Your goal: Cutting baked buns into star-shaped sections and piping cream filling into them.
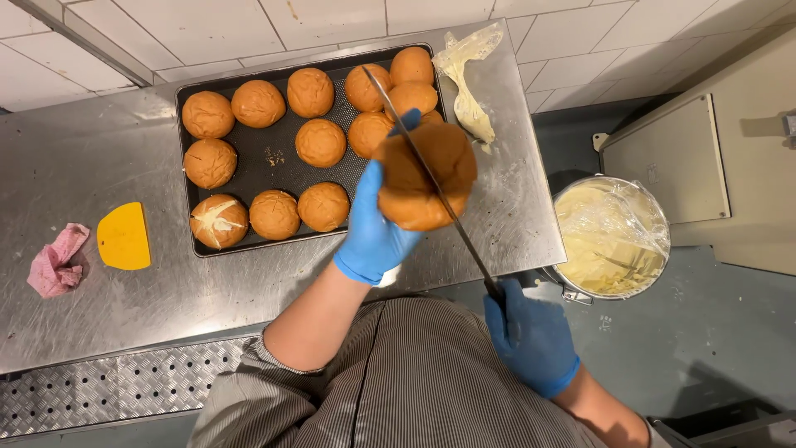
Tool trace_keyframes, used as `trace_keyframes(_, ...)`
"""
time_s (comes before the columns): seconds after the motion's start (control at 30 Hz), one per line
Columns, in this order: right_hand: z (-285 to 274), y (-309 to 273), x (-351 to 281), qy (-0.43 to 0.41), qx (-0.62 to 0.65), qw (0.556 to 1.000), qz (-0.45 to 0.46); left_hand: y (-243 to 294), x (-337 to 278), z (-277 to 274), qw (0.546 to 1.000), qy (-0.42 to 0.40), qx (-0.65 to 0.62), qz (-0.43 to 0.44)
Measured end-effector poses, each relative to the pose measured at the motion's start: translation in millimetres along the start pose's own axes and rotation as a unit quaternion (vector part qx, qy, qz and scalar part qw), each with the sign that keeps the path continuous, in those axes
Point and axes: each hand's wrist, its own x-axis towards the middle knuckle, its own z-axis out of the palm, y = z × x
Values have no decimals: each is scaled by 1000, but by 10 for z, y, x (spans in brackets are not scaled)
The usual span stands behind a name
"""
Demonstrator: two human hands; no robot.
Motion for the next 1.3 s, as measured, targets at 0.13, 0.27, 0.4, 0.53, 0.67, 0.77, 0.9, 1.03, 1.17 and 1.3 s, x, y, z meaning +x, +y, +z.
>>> trace_keyframes(0.13, -34, 10, 60, -2, 3, 1000, 10, -224, -121, 137, 997, -19, 63, -42)
trace_keyframes(0.27, 64, 72, 68, -7, 22, 999, 48, -216, -11, 113, 1000, 1, 0, -28)
trace_keyframes(0.4, 120, 244, -114, -42, -11, 999, 27, -40, 71, 170, 997, -21, -79, -5)
trace_keyframes(0.53, 133, 184, 64, -44, 7, 998, 37, -190, -46, 235, 999, 1, -17, -48)
trace_keyframes(0.67, 183, 146, 154, 6, 22, 1000, 9, -173, 5, 89, 998, 29, -20, -46)
trace_keyframes(0.77, 316, 361, 92, -9, 5, 1000, -7, 8, 123, 246, 989, -26, -140, -40)
trace_keyframes(0.9, 327, 357, 151, -15, -16, 1000, 3, -203, 88, -366, 968, 5, 239, 70)
trace_keyframes(1.03, 367, 481, 346, -27, -52, 997, 51, -315, 513, -577, 925, 180, 286, 174)
trace_keyframes(1.17, 246, 799, 277, 32, -17, 999, 1, -504, 897, -1504, 926, 226, 277, 125)
trace_keyframes(1.3, 65, 960, 267, 33, 100, 978, 180, -572, 999, -2099, 733, 117, 669, 37)
